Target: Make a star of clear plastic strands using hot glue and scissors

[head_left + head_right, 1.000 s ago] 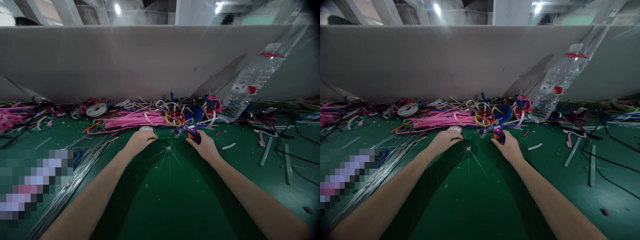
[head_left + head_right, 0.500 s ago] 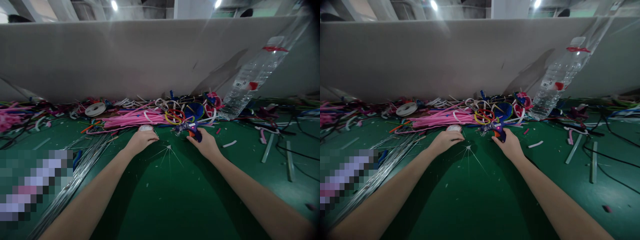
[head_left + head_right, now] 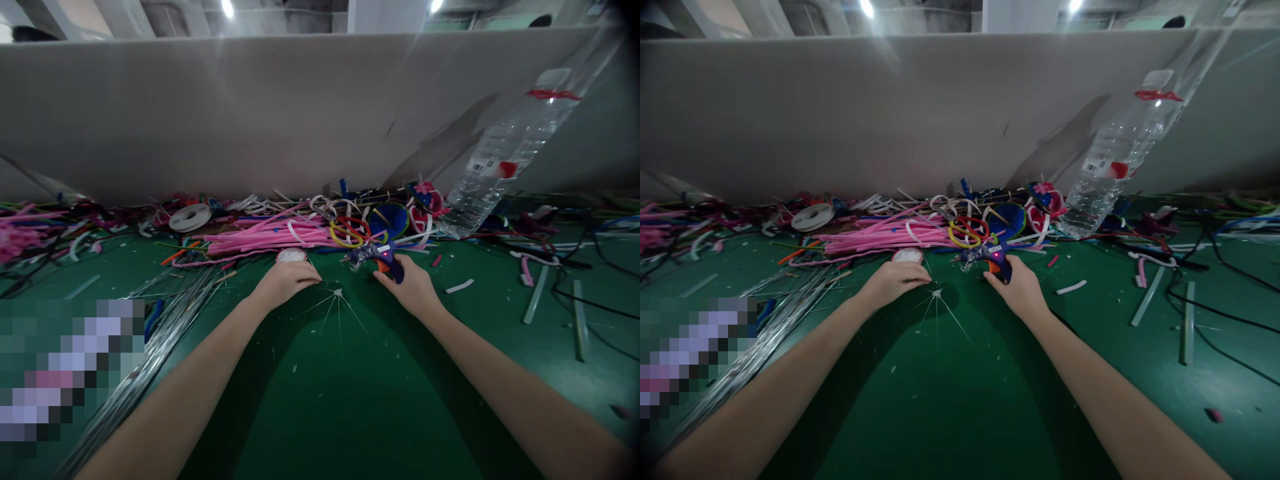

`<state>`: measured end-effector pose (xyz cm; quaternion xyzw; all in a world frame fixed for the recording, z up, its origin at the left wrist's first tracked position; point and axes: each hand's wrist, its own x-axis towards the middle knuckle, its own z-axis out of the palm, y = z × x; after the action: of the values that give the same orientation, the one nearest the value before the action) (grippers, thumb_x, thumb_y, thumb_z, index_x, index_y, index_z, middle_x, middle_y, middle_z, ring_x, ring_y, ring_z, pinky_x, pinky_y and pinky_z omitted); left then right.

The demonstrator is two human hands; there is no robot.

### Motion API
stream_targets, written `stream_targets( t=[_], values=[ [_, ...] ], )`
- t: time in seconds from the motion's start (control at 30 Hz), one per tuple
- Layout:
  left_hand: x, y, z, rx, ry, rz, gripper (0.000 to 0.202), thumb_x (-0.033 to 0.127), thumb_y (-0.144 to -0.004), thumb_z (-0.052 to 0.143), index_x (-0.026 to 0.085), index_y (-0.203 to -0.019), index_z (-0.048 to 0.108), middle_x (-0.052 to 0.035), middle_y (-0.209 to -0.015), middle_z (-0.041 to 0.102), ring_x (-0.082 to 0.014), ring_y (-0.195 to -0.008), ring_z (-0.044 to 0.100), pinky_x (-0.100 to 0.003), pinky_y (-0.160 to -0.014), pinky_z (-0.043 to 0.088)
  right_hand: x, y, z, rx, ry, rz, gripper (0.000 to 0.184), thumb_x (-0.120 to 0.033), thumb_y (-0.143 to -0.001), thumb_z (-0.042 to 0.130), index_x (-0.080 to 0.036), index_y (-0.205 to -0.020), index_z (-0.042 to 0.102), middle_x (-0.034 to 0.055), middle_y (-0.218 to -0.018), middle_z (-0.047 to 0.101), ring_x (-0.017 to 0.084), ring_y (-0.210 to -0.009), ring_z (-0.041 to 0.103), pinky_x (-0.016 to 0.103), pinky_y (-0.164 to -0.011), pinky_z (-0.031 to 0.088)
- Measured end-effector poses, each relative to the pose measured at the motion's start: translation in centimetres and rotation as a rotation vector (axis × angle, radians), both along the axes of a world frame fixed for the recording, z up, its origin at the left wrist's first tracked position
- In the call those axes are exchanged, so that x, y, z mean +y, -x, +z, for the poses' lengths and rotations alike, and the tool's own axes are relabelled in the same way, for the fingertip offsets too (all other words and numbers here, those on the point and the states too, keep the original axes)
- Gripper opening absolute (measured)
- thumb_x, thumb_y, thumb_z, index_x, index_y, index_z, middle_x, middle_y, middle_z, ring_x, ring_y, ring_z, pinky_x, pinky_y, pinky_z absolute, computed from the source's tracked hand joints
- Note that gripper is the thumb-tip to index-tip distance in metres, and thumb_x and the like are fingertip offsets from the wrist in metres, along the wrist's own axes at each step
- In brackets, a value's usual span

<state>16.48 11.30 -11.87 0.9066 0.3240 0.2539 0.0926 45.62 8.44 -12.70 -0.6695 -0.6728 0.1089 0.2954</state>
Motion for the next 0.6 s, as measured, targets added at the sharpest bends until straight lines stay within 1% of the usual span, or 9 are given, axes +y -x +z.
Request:
stream_targets(
  t=[0.13,0.3,0.6],
  values=[
    [-0.2,-0.16,0.22,-0.003,0.014,-0.029,0.019,0.027,-0.085,0.049,0.022,-0.089,0.067,-0.0012,-0.093,0.069,-0.0138,-0.085,0.063,-0.025,-0.078,0.048,-0.03,0.01,0.03,-0.014,0.008,-0.008,0.072,-0.063,-0.071,0.048,-0.012,-0.122,0.045,0.0154,-0.111,0.059,0.029,-0.094,0.058,0.036,-0.072,0.048],
    [-0.19,-0.17,0.32,0.012,0.014,-0.063,0.018,0.026,-0.085,0.05,0.021,-0.09,0.067,-0.0015,-0.094,0.068,-0.0128,-0.086,0.063,-0.025,-0.079,0.048,0.0,0.01,0.01,-0.023,0.002,-0.006,0.072,-0.063,-0.072,0.048,-0.011,-0.122,0.045,0.016,-0.109,0.06,0.029,-0.093,0.058,0.037,-0.071,0.048],
    [-0.1,-0.07,0.24,0.035,0.009,-0.06,0.019,0.026,-0.085,0.049,0.022,-0.091,0.067,-0.0019,-0.095,0.068,-0.0142,-0.087,0.062,-0.025,-0.078,0.048,0.05,0.0,-0.07,-0.024,-0.005,-0.007,0.072,-0.064,-0.071,0.047,-0.012,-0.121,0.046,0.0156,-0.108,0.06,0.029,-0.093,0.058,0.037,-0.07,0.048]
  ],
)
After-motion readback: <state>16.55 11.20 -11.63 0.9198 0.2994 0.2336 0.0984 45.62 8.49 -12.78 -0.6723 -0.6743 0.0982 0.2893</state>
